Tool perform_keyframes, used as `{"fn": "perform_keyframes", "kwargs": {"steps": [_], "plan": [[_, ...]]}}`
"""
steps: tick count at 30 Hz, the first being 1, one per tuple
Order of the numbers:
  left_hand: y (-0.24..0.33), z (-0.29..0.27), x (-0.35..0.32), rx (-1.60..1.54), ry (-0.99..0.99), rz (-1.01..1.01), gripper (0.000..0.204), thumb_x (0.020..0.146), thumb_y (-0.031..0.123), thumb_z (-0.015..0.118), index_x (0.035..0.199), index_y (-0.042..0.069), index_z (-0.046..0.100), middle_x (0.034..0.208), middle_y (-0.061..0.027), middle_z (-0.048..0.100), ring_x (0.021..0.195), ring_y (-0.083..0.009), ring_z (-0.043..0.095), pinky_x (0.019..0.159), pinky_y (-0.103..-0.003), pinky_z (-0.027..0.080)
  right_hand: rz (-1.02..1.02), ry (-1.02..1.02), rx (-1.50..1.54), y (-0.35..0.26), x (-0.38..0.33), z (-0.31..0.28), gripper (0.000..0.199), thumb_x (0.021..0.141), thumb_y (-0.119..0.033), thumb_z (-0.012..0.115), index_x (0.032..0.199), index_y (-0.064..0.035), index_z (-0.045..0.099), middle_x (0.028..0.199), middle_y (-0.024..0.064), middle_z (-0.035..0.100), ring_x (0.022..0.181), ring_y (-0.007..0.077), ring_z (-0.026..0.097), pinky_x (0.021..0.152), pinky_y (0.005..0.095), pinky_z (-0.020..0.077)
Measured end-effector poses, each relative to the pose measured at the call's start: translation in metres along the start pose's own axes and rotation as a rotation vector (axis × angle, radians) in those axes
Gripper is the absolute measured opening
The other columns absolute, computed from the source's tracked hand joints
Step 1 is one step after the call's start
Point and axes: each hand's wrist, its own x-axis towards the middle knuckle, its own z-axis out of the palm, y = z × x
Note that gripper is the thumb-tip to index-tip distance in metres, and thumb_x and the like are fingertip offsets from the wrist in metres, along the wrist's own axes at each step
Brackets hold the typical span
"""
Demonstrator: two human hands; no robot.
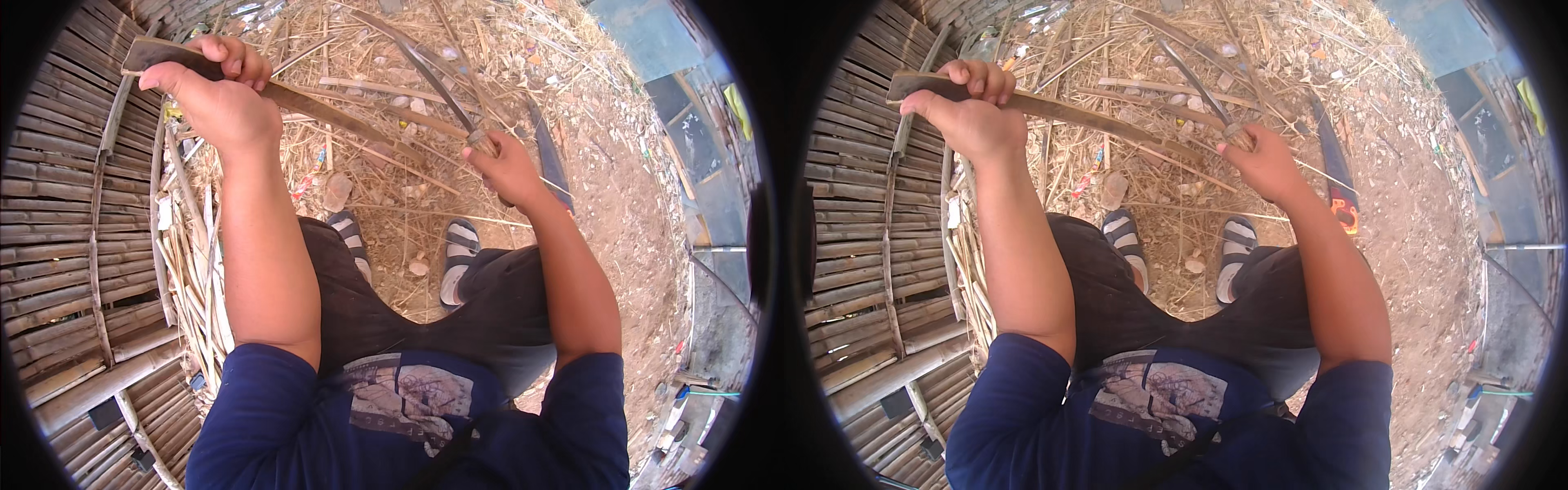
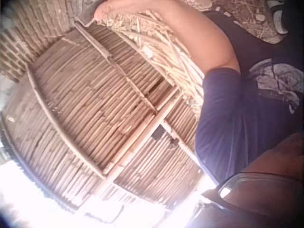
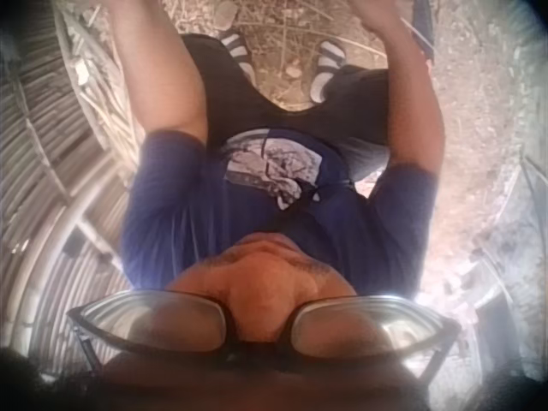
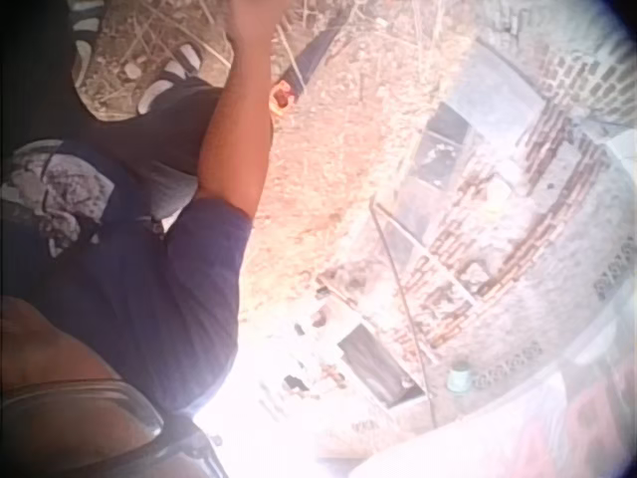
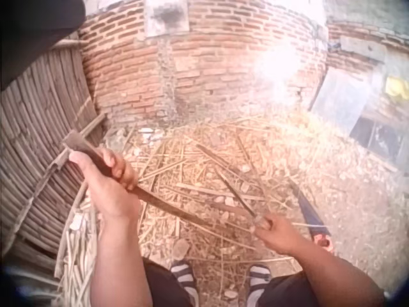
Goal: The person uses a large knife to shave and smooth a thin piece of bamboo while sitting on the ground.
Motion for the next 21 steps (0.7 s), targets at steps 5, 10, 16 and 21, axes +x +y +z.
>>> {"fn": "perform_keyframes", "kwargs": {"steps": [5, 10, 16, 21], "plan": [[0.001, 0.003, -0.004, 0.025, -0.043, 0.036, 0.08, 0.085, 0.09, 0.022, 0.079, 0.013, 0.042, 0.066, 0.001, 0.035, 0.055, -0.0123, 0.028, 0.054, -0.027, 0.026, -0.035, 0.072, 0.312, -0.072, -0.029, 0.002, 0.044, 0.09, -0.04, 0.072, 0.107, -0.0007, 0.062, 0.081, 0.008, 0.065, 0.062, 0.0196, 0.06, 0.062, 0.0361, 0.0499], [0.0, 0.003, -0.003, 0.026, -0.043, 0.014, 0.078, 0.087, 0.089, 0.02, 0.078, 0.013, 0.04, 0.064, 0.001, 0.033, 0.055, -0.0126, 0.025, 0.053, -0.027, 0.024, -0.145, 0.263, 0.226, -0.054, -0.041, 0.094, 0.036, 0.091, -0.032, 0.068, 0.107, -0.0009, 0.059, 0.087, 0.0198, 0.069, 0.08, 0.031, 0.071, 0.073, 0.0422, 0.0541], [-0.004, -0.006, 0.006, 0.08, 0.083, -0.002, 0.077, 0.089, 0.086, 0.02, 0.078, 0.013, 0.039, 0.062, 0.0012, 0.03, 0.054, -0.0132, 0.022, 0.052, -0.028, 0.022, -0.004, -0.047, -0.084, 0.017, -0.024, 0.14, 0.039, 0.085, -0.025, 0.071, 0.107, 0.0032, 0.059, 0.096, 0.0284, 0.069, 0.094, 0.0465, 0.067, 0.083, 0.0511, 0.053], [-0.005, -0.006, 0.009, 0.058, 0.015, -0.011, 0.08, 0.086, 0.09, 0.02, 0.08, 0.012, 0.04, 0.065, 0.0017, 0.032, 0.056, -0.0124, 0.023, 0.053, -0.028, 0.021, 0.006, -0.05, -0.032, -0.015, -0.028, 0.098, 0.039, 0.085, -0.025, 0.071, 0.108, 0.0034, 0.06, 0.091, 0.0283, 0.069, 0.092, 0.0441, 0.068, 0.081, 0.0505, 0.0526]]}}
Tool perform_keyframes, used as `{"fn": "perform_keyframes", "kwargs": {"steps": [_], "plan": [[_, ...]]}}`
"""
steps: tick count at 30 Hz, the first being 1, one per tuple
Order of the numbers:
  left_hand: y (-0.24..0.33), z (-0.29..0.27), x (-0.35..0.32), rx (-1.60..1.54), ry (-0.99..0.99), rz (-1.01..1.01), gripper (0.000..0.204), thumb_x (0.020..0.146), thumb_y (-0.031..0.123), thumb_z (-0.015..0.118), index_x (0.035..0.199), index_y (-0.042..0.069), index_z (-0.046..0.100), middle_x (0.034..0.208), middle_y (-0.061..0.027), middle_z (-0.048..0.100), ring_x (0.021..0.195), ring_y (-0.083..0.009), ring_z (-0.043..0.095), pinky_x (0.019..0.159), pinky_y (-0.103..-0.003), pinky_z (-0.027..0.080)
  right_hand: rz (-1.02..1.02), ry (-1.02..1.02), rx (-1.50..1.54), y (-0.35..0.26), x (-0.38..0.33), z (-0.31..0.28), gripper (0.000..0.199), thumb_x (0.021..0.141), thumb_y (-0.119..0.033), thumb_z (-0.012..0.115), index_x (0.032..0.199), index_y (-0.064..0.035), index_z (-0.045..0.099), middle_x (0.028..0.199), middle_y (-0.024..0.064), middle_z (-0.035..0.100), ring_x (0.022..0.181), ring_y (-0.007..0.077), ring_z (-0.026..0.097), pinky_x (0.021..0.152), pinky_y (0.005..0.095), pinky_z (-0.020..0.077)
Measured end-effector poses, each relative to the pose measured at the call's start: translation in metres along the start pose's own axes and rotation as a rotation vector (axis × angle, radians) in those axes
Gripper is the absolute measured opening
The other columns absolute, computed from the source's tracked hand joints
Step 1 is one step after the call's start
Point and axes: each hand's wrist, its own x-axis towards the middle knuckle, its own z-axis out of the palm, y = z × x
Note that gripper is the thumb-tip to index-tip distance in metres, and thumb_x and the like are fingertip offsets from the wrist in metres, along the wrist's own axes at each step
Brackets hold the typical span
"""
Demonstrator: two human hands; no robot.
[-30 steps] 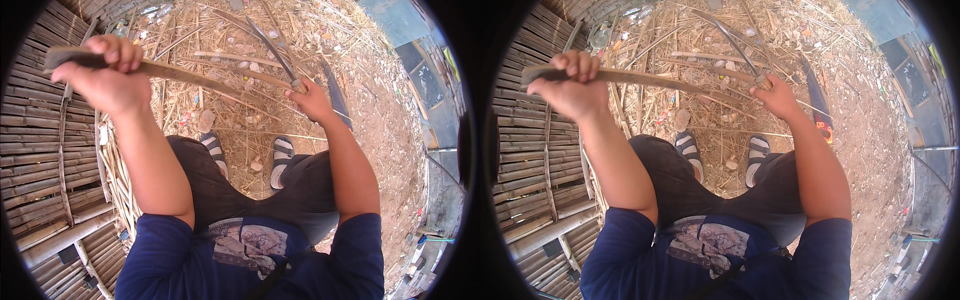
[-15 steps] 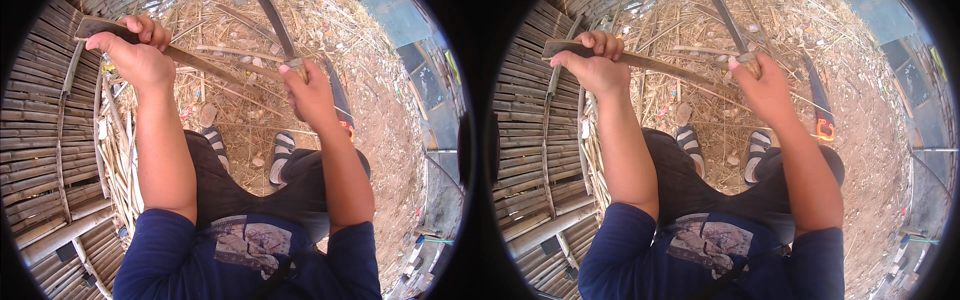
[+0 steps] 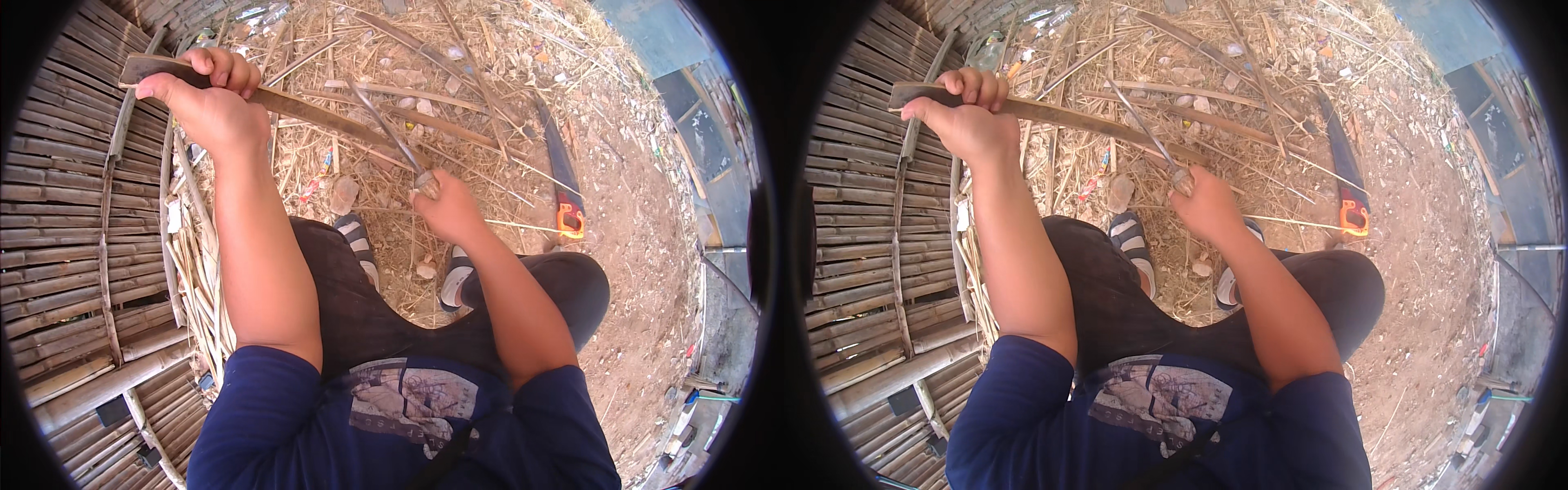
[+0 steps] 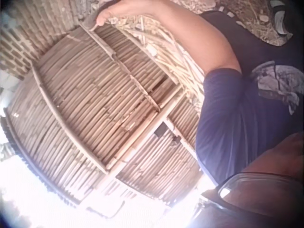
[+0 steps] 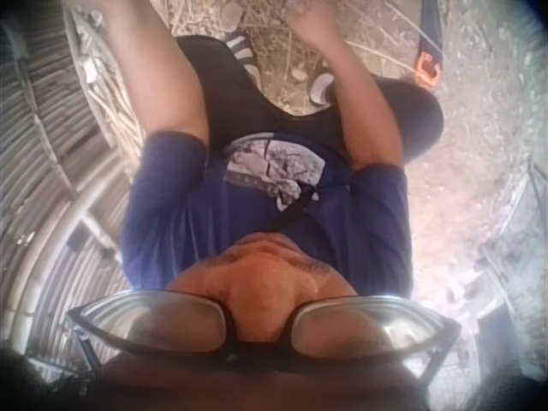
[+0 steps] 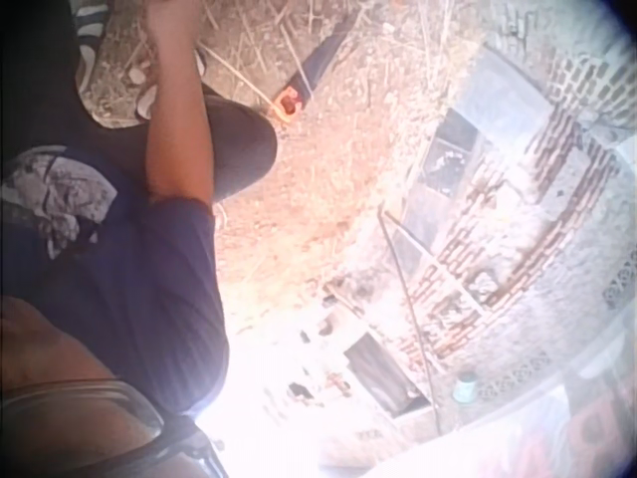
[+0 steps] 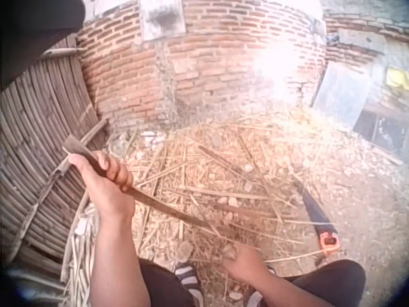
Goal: The person uses a large knife to shave and smooth a thin piece of bamboo while sitting on the ground.
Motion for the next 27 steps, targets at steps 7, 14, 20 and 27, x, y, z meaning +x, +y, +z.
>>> {"fn": "perform_keyframes", "kwargs": {"steps": [7, 14, 20, 27], "plan": [[-0.002, 0.016, -0.008, -0.112, -0.158, -0.004, 0.082, 0.085, 0.09, 0.018, 0.079, 0.012, 0.042, 0.065, 0.0013, 0.034, 0.055, -0.0123, 0.024, 0.052, -0.027, 0.022, -0.058, 0.116, 0.071, 0.007, 0.004, 0.021, 0.045, 0.084, -0.024, 0.072, 0.118, 0.0009, 0.059, 0.093, 0.0282, 0.069, 0.097, 0.0409, 0.068, 0.083, 0.0499, 0.0526], [-0.002, 0.006, -0.002, -0.008, -0.027, 0.003, 0.078, 0.088, 0.087, 0.016, 0.076, 0.013, 0.038, 0.062, 0.0011, 0.029, 0.055, -0.0133, 0.021, 0.052, -0.028, 0.022, 0.036, -0.017, -0.086, 0.048, 0.021, 0.035, 0.044, 0.084, -0.024, 0.071, 0.12, 0.0005, 0.059, 0.099, 0.0275, 0.069, 0.102, 0.0412, 0.067, 0.088, 0.049, 0.0526], [-0.004, 0.011, -0.005, -0.004, -0.062, 0.018, 0.077, 0.09, 0.086, 0.016, 0.078, 0.013, 0.039, 0.064, 0.0003, 0.031, 0.056, -0.0136, 0.023, 0.053, -0.028, 0.022, -0.057, 0.084, 0.158, -0.02, 0.0, 0.003, 0.038, 0.085, -0.024, 0.07, 0.112, 0.0002, 0.06, 0.089, 0.0267, 0.07, 0.088, 0.0435, 0.069, 0.079, 0.0497, 0.0534], [-0.008, 0.011, -0.002, 0.093, 0.041, 0.034, 0.078, 0.09, 0.086, 0.016, 0.08, 0.012, 0.04, 0.065, 0.0007, 0.033, 0.056, -0.013, 0.024, 0.054, -0.028, 0.022, 0.118, 0.025, -0.191, 0.061, 0.019, 0.061, 0.042, 0.085, -0.021, 0.069, 0.121, -0.0009, 0.058, 0.093, 0.0282, 0.069, 0.094, 0.044, 0.068, 0.081, 0.0507, 0.0543]]}}
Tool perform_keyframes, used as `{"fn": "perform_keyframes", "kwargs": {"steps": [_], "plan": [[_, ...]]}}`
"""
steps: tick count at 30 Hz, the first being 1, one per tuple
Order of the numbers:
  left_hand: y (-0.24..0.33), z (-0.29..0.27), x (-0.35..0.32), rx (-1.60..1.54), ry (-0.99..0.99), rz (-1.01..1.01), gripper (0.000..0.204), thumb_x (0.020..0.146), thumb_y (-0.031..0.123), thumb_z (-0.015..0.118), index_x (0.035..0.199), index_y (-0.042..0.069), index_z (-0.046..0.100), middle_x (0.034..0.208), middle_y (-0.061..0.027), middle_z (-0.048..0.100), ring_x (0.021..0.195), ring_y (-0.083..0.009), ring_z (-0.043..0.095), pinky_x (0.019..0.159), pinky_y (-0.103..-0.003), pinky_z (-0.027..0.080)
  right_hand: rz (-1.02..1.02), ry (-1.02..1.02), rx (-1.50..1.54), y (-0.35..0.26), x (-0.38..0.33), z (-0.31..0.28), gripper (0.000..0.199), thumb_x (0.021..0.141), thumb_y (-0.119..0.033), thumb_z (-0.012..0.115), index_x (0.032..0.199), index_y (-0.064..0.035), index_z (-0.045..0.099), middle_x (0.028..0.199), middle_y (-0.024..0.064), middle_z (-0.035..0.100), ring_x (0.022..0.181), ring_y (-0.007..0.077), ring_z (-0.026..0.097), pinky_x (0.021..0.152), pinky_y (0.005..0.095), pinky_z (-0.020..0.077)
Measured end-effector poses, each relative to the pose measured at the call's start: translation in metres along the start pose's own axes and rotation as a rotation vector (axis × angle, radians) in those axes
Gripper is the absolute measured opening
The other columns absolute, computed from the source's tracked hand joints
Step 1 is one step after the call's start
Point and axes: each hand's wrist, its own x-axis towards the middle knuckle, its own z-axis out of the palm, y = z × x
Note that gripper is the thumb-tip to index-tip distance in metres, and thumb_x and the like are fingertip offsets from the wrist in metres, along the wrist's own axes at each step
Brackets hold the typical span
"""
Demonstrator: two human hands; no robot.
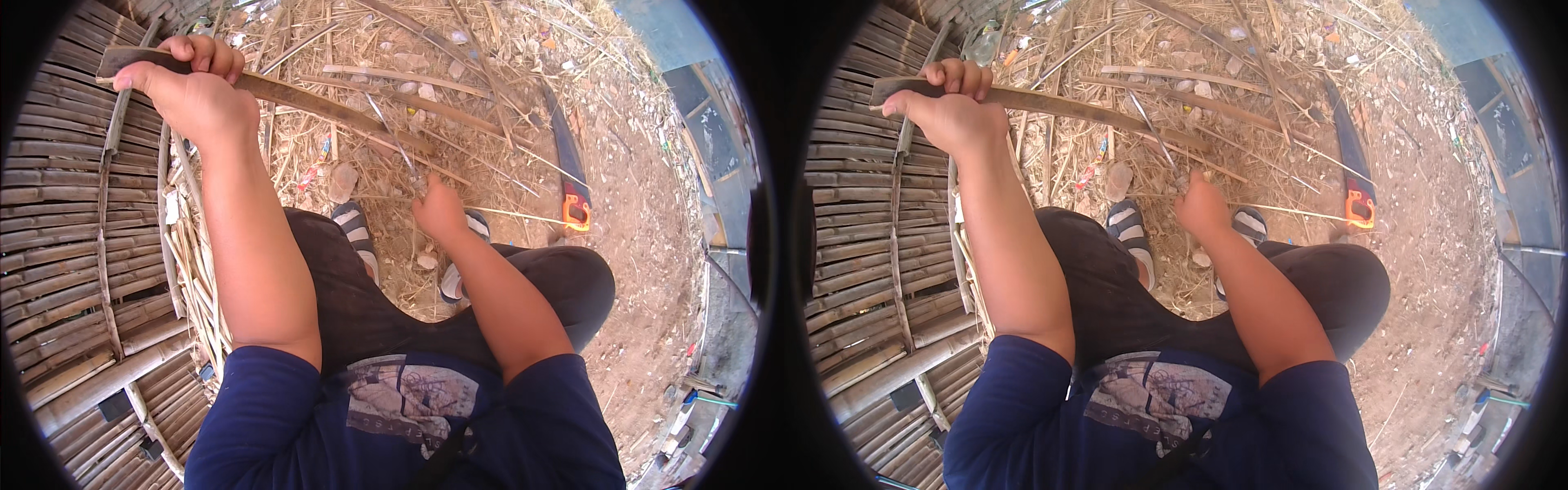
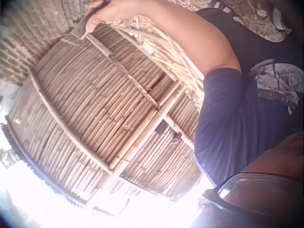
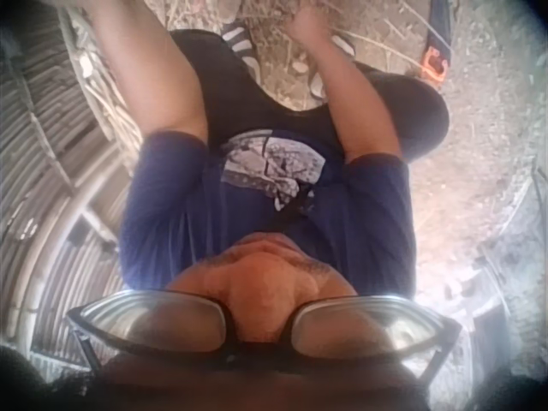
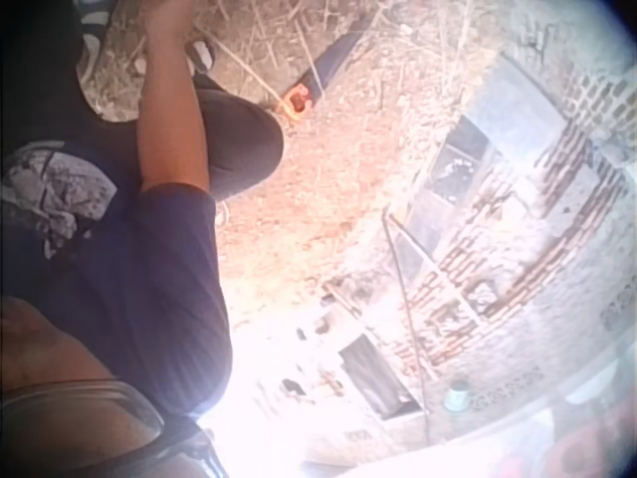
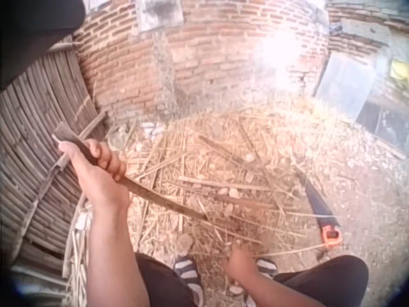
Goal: The person uses a large knife to shave and smooth a thin piece of bamboo while sitting on the ground.
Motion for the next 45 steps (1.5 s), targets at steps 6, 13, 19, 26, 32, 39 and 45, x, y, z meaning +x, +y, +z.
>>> {"fn": "perform_keyframes", "kwargs": {"steps": [6, 13, 19, 26, 32, 39, 45], "plan": [[-0.001, -0.012, 0.006, -0.069, -0.041, -0.012, 0.079, 0.09, 0.086, 0.016, 0.081, 0.012, 0.04, 0.065, 0.0013, 0.033, 0.056, -0.0131, 0.023, 0.055, -0.028, 0.022, -0.112, 0.023, 0.233, -0.026, -0.012, -0.034, 0.043, 0.085, -0.024, 0.07, 0.121, -0.0015, 0.06, 0.082, 0.0236, 0.068, 0.08, 0.0388, 0.069, 0.074, 0.0471, 0.0521], [-0.001, 0.0, -0.001, -0.046, -0.048, -0.007, 0.078, 0.09, 0.086, 0.016, 0.076, 0.013, 0.038, 0.062, -0.0001, 0.032, 0.055, -0.0141, 0.021, 0.052, -0.028, 0.021, -0.155, 0.096, 0.183, -0.015, -0.007, -0.015, 0.049, 0.084, -0.021, 0.071, 0.125, 0.0007, 0.055, 0.096, 0.0277, 0.069, 0.094, 0.0437, 0.068, 0.081, 0.0506, 0.054], [-0.003, -0.015, 0.008, -0.088, -0.032, -0.029, 0.08, 0.088, 0.088, 0.017, 0.077, 0.012, 0.04, 0.063, 0.0002, 0.032, 0.056, -0.0142, 0.022, 0.052, -0.028, 0.022, 0.001, -0.055, 0.071, -0.002, 0.005, -0.003, 0.045, 0.083, -0.021, 0.071, 0.118, 0.0031, 0.057, 0.097, 0.0276, 0.069, 0.096, 0.043, 0.067, 0.084, 0.0494, 0.0534], [-0.002, -0.009, 0.006, -0.111, -0.096, -0.029, 0.079, 0.088, 0.088, 0.017, 0.079, 0.012, 0.041, 0.065, -0.0003, 0.032, 0.056, -0.0142, 0.022, 0.053, -0.028, 0.022, -0.11, -0.031, 0.259, -0.058, -0.023, -0.06, 0.039, 0.083, -0.022, 0.069, 0.115, -0.0007, 0.061, 0.092, 0.0266, 0.068, 0.089, 0.0412, 0.068, 0.08, 0.0478, 0.052], [-0.003, -0.004, 0.008, -0.114, -0.14, -0.037, 0.08, 0.087, 0.088, 0.018, 0.078, 0.012, 0.039, 0.064, 0.0001, 0.031, 0.056, -0.0136, 0.022, 0.052, -0.027, 0.021, -0.079, 0.051, 0.16, 0.014, 0.004, 0.012, 0.048, 0.083, -0.022, 0.07, 0.124, -0.0002, 0.056, 0.099, 0.0256, 0.07, 0.095, 0.0413, 0.068, 0.082, 0.0485, 0.0535], [-0.005, -0.012, 0.009, -0.093, -0.074, -0.034, 0.08, 0.087, 0.089, 0.017, 0.079, 0.013, 0.039, 0.063, 0.0016, 0.032, 0.055, -0.0126, 0.024, 0.053, -0.027, 0.021, 0.023, -0.063, 0.2, 0.009, 0.012, 0.003, 0.049, 0.081, -0.02, 0.069, 0.124, 0.0013, 0.058, 0.101, 0.026, 0.07, 0.099, 0.0401, 0.068, 0.084, 0.0477, 0.0532], [-0.005, -0.013, 0.008, -0.088, -0.112, -0.024, 0.08, 0.088, 0.088, 0.018, 0.08, 0.012, 0.039, 0.065, 0.0005, 0.033, 0.056, -0.0136, 0.024, 0.054, -0.027, 0.022, -0.134, 0.049, 0.389, -0.052, -0.013, -0.047, 0.041, 0.086, -0.016, 0.066, 0.123, 0.0002, 0.059, 0.085, 0.0209, 0.07, 0.076, 0.0313, 0.069, 0.071, 0.0414, 0.0533]]}}
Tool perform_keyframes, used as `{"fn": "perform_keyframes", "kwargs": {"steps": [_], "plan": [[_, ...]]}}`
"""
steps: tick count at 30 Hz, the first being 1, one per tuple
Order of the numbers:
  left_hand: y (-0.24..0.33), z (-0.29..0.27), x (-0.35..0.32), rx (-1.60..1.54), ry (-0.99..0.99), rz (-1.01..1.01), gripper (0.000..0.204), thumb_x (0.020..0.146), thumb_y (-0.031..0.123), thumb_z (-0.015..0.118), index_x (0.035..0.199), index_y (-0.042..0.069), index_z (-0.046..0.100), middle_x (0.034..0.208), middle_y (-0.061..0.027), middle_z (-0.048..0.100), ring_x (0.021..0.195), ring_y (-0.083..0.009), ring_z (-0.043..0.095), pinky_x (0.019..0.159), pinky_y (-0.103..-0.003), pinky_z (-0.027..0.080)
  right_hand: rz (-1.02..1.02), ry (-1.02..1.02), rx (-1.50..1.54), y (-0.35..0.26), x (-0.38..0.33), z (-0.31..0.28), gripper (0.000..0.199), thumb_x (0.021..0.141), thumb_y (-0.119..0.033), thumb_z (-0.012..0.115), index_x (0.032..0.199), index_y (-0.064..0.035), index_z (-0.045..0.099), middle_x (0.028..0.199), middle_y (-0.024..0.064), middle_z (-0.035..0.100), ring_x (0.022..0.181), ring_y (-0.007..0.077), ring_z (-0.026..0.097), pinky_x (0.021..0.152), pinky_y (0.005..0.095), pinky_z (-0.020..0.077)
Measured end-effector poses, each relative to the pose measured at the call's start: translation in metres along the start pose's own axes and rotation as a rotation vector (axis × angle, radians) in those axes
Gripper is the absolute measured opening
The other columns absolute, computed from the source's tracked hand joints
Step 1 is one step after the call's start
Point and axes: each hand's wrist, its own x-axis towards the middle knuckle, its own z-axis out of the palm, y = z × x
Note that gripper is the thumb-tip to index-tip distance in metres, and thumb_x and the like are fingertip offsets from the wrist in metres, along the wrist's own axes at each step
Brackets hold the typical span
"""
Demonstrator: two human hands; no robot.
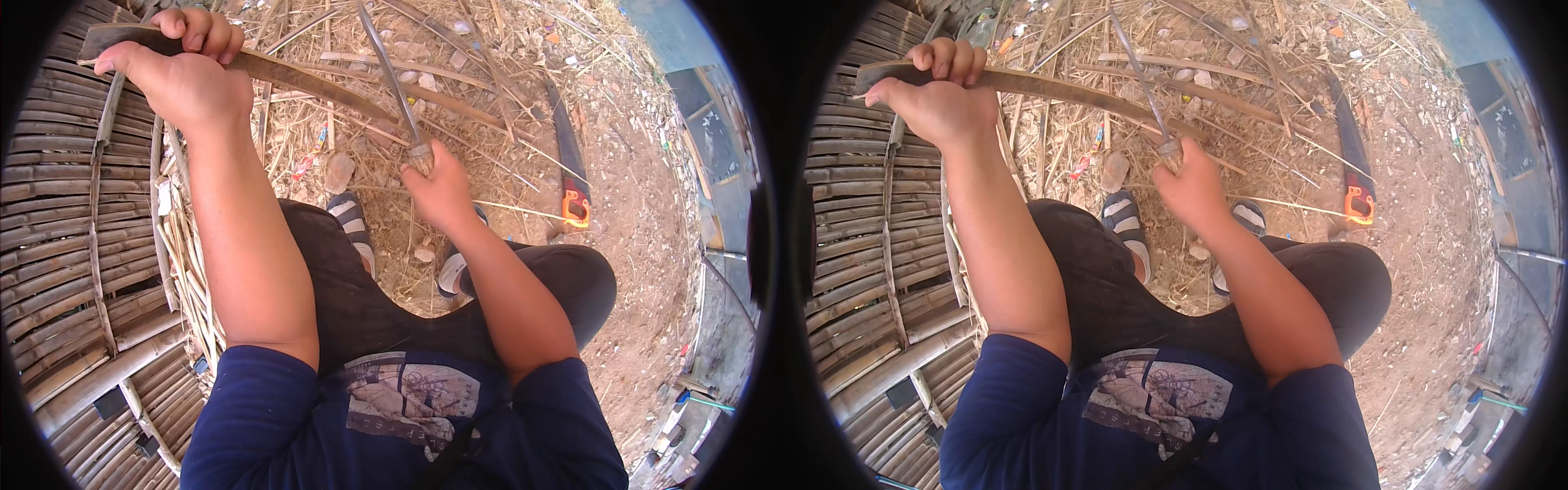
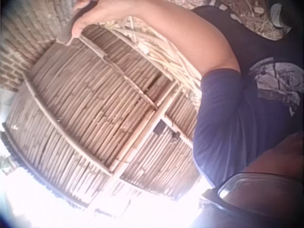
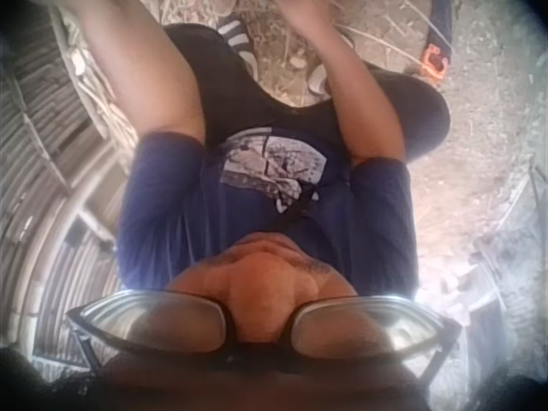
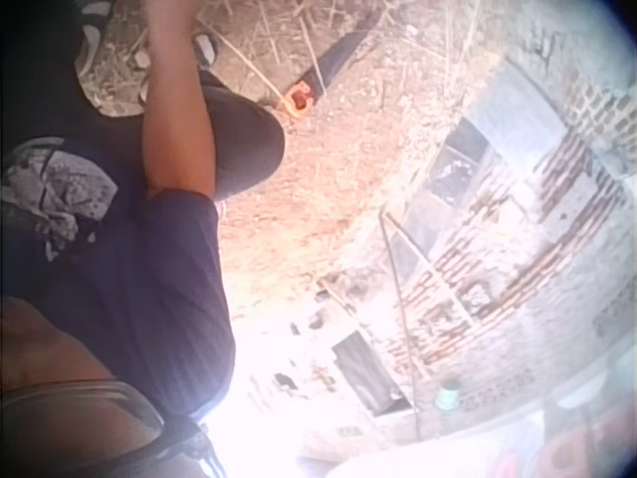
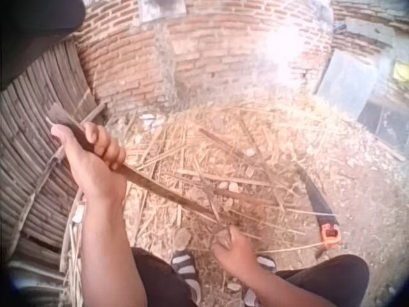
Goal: The person uses a large knife to shave and smooth a thin piece of bamboo while sitting on the ground.
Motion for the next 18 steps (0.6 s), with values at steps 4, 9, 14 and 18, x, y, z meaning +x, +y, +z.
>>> {"fn": "perform_keyframes", "kwargs": {"steps": [4, 9, 14, 18], "plan": [[0.002, 0.005, -0.005, -0.005, 0.009, 0.012, 0.078, 0.091, 0.085, 0.015, 0.08, 0.011, 0.039, 0.064, -0.0007, 0.032, 0.057, -0.0146, 0.023, 0.053, -0.027, 0.023, -0.035, 0.041, -0.068, 0.041, -0.002, 0.022, 0.039, 0.083, -0.018, 0.069, 0.116, 0.0014, 0.059, 0.096, 0.0246, 0.071, 0.091, 0.0398, 0.07, 0.079, 0.0468, 0.0532], [0.001, 0.002, -0.001, 0.065, 0.092, 0.017, 0.077, 0.092, 0.084, 0.014, 0.08, 0.011, 0.039, 0.065, -0.0005, 0.032, 0.056, -0.0146, 0.023, 0.053, -0.028, 0.022, 0.198, -0.104, -0.347, 0.095, 0.012, 0.034, 0.043, 0.082, -0.018, 0.068, 0.119, 0.0038, 0.059, 0.102, 0.0283, 0.07, 0.099, 0.0425, 0.069, 0.086, 0.0462, 0.0545], [-0.003, -0.004, 0.002, 0.053, 0.1, 0.005, 0.078, 0.093, 0.084, 0.015, 0.082, 0.011, 0.04, 0.066, 0.0, 0.033, 0.057, -0.0147, 0.024, 0.057, -0.029, 0.023, 0.177, -0.064, -0.145, 0.077, 0.01, 0.029, 0.048, 0.082, -0.023, 0.068, 0.122, 0.0027, 0.06, 0.098, 0.0268, 0.071, 0.095, 0.0435, 0.069, 0.083, 0.0458, 0.0544], [-0.001, -0.004, 0.0, 0.047, 0.089, 0.02, 0.077, 0.093, 0.083, 0.016, 0.082, 0.011, 0.04, 0.066, -0.0005, 0.033, 0.057, -0.0146, 0.023, 0.056, -0.029, 0.023, 0.017, -0.005, -0.044, 0.014, 0.003, 0.009, 0.045, 0.082, -0.022, 0.069, 0.119, 0.0017, 0.06, 0.091, 0.0253, 0.07, 0.088, 0.0443, 0.069, 0.078, 0.0462, 0.0546]]}}
